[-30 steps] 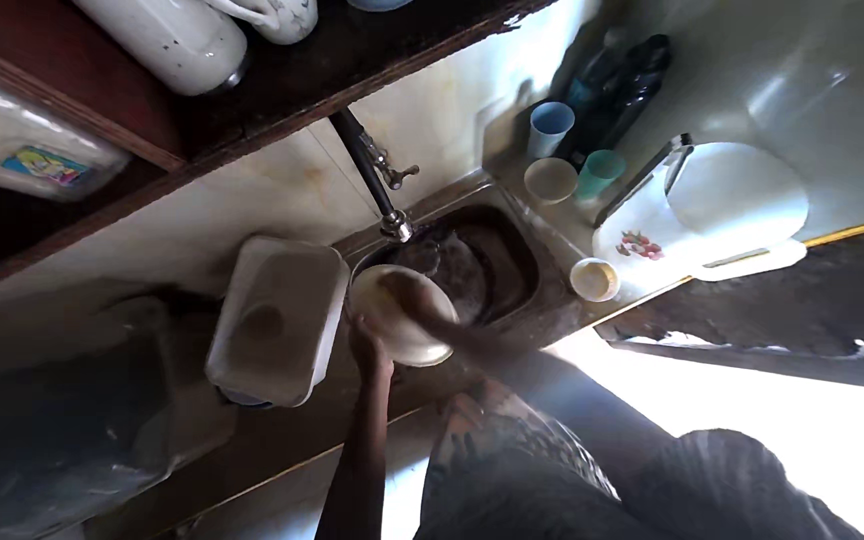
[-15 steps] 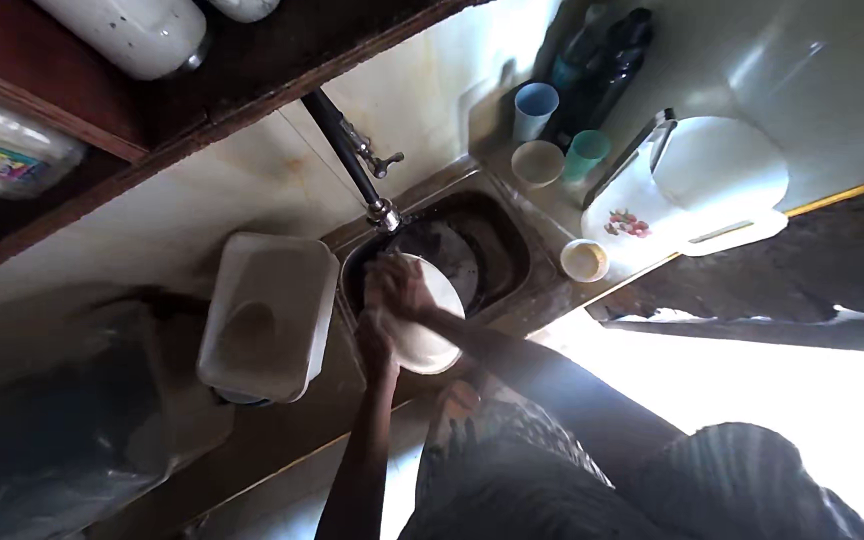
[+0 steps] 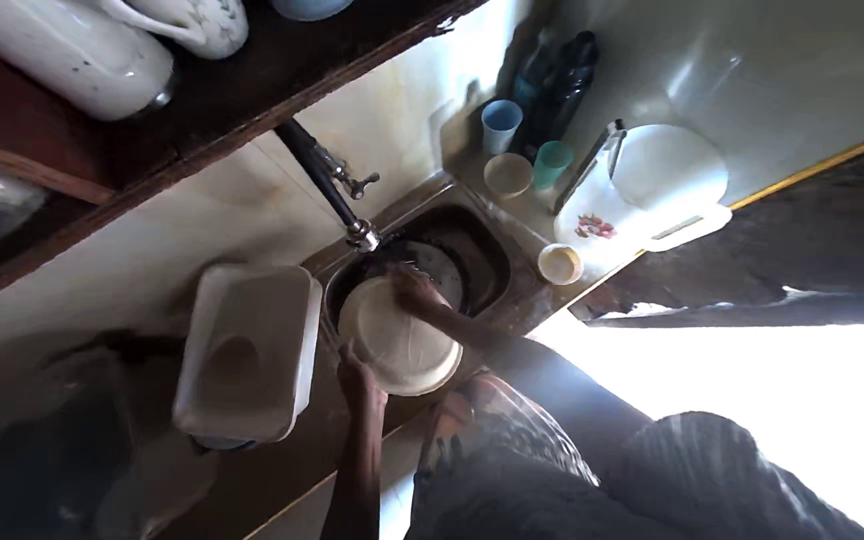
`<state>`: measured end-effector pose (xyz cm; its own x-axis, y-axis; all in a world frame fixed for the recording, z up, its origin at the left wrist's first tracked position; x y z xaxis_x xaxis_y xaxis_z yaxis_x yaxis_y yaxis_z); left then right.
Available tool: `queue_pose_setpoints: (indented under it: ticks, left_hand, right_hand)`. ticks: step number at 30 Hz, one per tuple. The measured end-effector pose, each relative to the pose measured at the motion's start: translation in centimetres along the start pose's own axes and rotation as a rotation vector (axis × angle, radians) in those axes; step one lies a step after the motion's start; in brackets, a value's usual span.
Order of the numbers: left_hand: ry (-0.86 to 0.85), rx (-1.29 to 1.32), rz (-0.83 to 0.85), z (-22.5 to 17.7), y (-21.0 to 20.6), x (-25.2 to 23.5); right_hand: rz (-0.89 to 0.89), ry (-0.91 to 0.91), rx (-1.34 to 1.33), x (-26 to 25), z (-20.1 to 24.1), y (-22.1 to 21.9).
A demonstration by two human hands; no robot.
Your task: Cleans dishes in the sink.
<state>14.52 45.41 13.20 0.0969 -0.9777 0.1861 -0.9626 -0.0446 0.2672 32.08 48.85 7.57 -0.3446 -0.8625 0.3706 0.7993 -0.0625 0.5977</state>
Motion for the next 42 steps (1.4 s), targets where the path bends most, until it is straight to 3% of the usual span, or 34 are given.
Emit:
queue_pose_setpoints:
  ticks: [3,5,7,10,12,15,17,20,22,25,27,30,33,35,38,40,42]
  left_hand:
    - [-0.111,-0.021,0.01,-1.2,-0.1,-2.0]
    - [-0.116,0.097,-0.097,-0.6,1.2,-3.6]
    - [-0.106,0.129,-0.169,-0.7,2.0,-3.6]
    - [-0.132,0.095,-0.141,-1.5,1.3,-1.3]
    - [-0.122,0.135,-0.06,-1.6,0.7,-0.5]
    - [-0.071,0.175,0.224,-0.9,0.8,-1.5]
    - [-0.059,-0.003,0.438,-1.3,0.9,-2.6]
    - [-0.119,-0.311,0.641,-3.3,-1.3,-2.3]
    - [-0.297,-0.333,0.627,-5.1,-3.1,-1.9]
    - [-0.561,-0.281,0.508,-6.8,-3.0,0.0]
    - [-0.521,-0.229,0.417,-6.2,-1.7,0.8]
    - [-0.426,-0.22,0.245,-6.3,1.4,1.7]
    - [-0.512,-0.384,0.215,-8.9,5.6,2.4]
    - [-0.584,-0.49,0.217,-11.9,9.1,2.9]
    - [-0.709,-0.553,0.266,-15.2,13.4,2.1]
    - [-0.827,-0.58,0.312,-15.6,14.6,0.1]
    - [-0.861,-0.708,0.324,-14.3,15.0,-2.7]
  right_hand:
    - [0.01,0.282,-0.031,6.5,6.4,-1.6]
    - [-0.125,0.422,-0.106,10.8,6.6,-1.8]
    - [-0.207,0.262,-0.176,10.1,3.1,-0.9]
    - [-0.083,-0.176,-0.374,4.7,-2.4,1.7]
    - [-0.02,-0.35,-0.514,1.4,-5.4,3.0]
    - [-0.042,-0.422,-0.575,0.0,-6.9,5.8]
    - [0.003,-0.324,-0.475,0.0,-5.0,7.4]
    - [0.11,-0.166,-0.097,1.8,1.1,6.3]
    - [-0.027,0.098,0.005,4.0,5.5,5.7]
    - [-0.327,0.535,-0.167,6.2,7.0,4.9]
    - [-0.331,0.421,-0.206,5.4,4.8,5.4]
    - [-0.128,-0.072,-0.324,1.7,-0.4,5.9]
    - [-0.032,-0.379,-0.508,1.8,-4.2,6.2]
    - [-0.068,-0.43,-0.54,2.6,-5.6,7.3]
    - [-0.212,-0.348,-0.466,2.4,-7.6,11.0]
    - [-0.296,-0.328,-0.366,2.2,-8.7,15.4]
    - [-0.487,-0.285,-0.262,4.1,-9.0,21.4]
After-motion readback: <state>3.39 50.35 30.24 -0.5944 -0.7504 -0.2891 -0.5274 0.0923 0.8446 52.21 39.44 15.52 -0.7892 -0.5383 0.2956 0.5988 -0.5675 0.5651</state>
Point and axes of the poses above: each hand's wrist, its own x-axis away from the middle knuckle, its own y-axis out of the back of the hand, z = x × y, the point moved 8 cm from there along -x, towards the middle knuckle, and after that the axes turned 12 degrees about -y, right-handed, at the moved point
